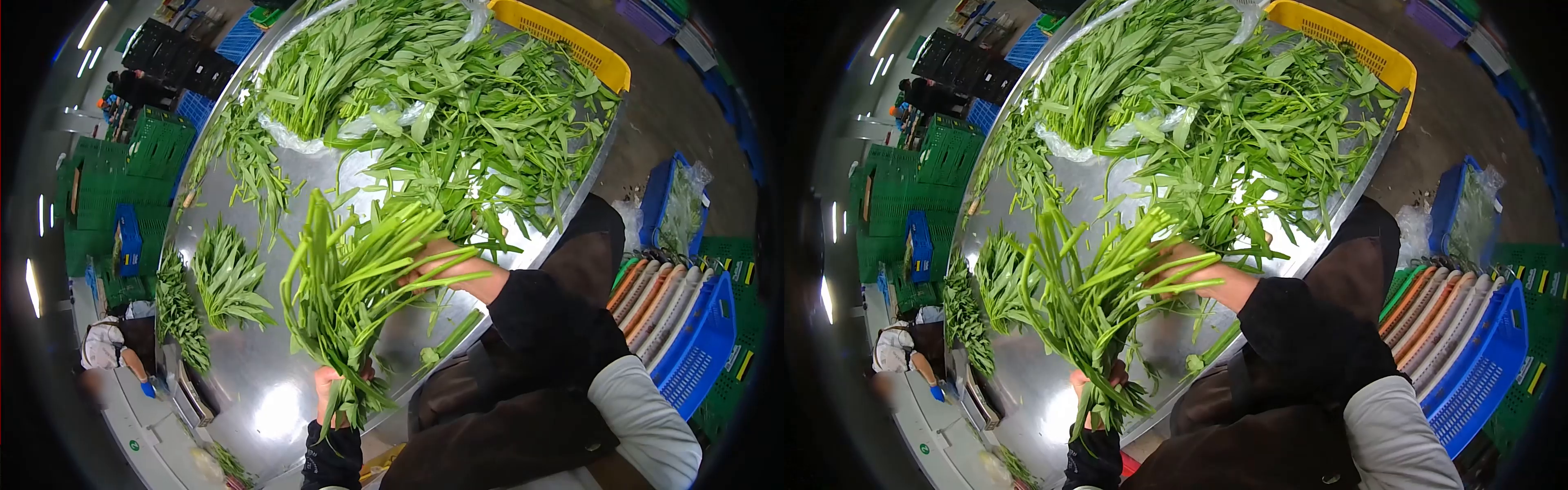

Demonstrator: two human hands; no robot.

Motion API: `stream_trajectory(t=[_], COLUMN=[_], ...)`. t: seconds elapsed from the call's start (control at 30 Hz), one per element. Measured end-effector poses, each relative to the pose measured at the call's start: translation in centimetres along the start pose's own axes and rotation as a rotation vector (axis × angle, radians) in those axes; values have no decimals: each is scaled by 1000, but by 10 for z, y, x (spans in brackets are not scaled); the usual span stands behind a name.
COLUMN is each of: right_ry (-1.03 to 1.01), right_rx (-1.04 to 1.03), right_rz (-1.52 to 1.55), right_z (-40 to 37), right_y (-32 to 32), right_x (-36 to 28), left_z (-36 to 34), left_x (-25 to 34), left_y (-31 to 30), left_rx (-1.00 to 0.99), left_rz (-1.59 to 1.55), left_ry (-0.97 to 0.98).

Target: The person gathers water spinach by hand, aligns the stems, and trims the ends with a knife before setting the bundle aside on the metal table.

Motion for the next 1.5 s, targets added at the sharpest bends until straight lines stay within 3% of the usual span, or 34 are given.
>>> stream_trajectory(t=[0.03, 0.07, 0.13, 0.2, 0.27, 0.33, 0.37, 0.4, 0.47, 0.53, 0.57, 0.6, 0.67, 0.7, 0.77, 0.9, 0.97, 1.0, 1.03, 1.07, 1.13, 1.17, 1.23, 1.3, 1.33, 1.4, 1.43, 1.5], right_ry=[-33, -396, 1, -55, -337, -278, -235, -347, -829, -880, -881, -740, -913, -909, -848, -861, -315, -732, -886, -570, -335, -333, -809, -940, -882, -680, -846, -1022], right_rx=[114, -89, 36, 323, 174, 510, 516, 714, 595, 190, -12, -289, -572, -586, -878, -867, -154, -29, 222, 395, 637, 628, 626, 375, 245, -99, -204, -493], right_rz=[-128, -820, 421, 402, 618, -188, -963, -1880, -1726, -1538, -1402, -1246, -1579, -1569, -1633, -1746, -980, -1657, -1811, -1945, -2219, -2226, -2111, -1905, -1680, -1748, -1846, -1700], right_z=[0, -7, -1, -16, -15, -23, -19, -29, -22, -6, 2, 5, 1, 3, 5, 58, 112, 122, 141, 142, 135, 131, 112, 118, 120, 128, 126, 116], right_y=[-1, 3, -13, -17, -70, -72, -82, -53, -5, 42, 61, 77, 93, 88, 86, 64, 17, 0, -40, -57, -74, -60, -11, 14, 32, 60, 66, 88], right_x=[-4, -21, -8, -39, -53, -84, -79, -83, -73, -14, 22, 54, 138, 157, 180, 142, 79, 32, 11, -34, -80, -87, -80, -21, 8, 76, 121, 141], left_z=[0, 0, 0, 2, 1, -3, -5, -5, -6, -6, -3, -4, -7, -9, -10, -2, 3, 7, 10, 14, 19, 21, 28, 37, 39, 34, 25, 20], left_x=[-2, -2, 0, 1, 4, 13, 16, 20, 32, 44, 47, 55, 64, 67, 68, 59, 58, 59, 59, 59, 67, 70, 76, 87, 91, 96, 101, 101], left_y=[-10, -13, -20, -39, -50, -50, -50, -51, -55, -64, -77, -78, -86, -90, -96, -118, -114, -117, -121, -122, -111, -110, -108, -104, -102, -95, -79, -91], left_rx=[2, 5, 14, -79, -49, 29, 54, 78, 99, 79, -27, -46, -40, -40, -21, 2, 150, 149, 108, 69, 110, 201, 309, 269, 221, 190, 250, 303], left_rz=[19, 15, 25, -112, -140, -79, -144, -207, -180, -213, -262, -211, -223, -242, -266, -294, -258, -264, -284, -305, -296, -270, -276, -264, -252, -271, -216, -210], left_ry=[-2, 1, 31, 20, 77, 163, 178, 192, 279, 350, 379, 421, 452, 472, 465, 405, 360, 357, 322, 290, 310, 346, 376, 366, 356, 371, 367, 415])
Point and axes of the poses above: each hand's wrist, its own z-axis towards the middle knuckle, its own y-axis out of the palm, x = y × z, the point moved 4 cm from there along z, towards the middle knuckle, and after that the axes turned 3 degrees about -y, right-handed, at the moved point
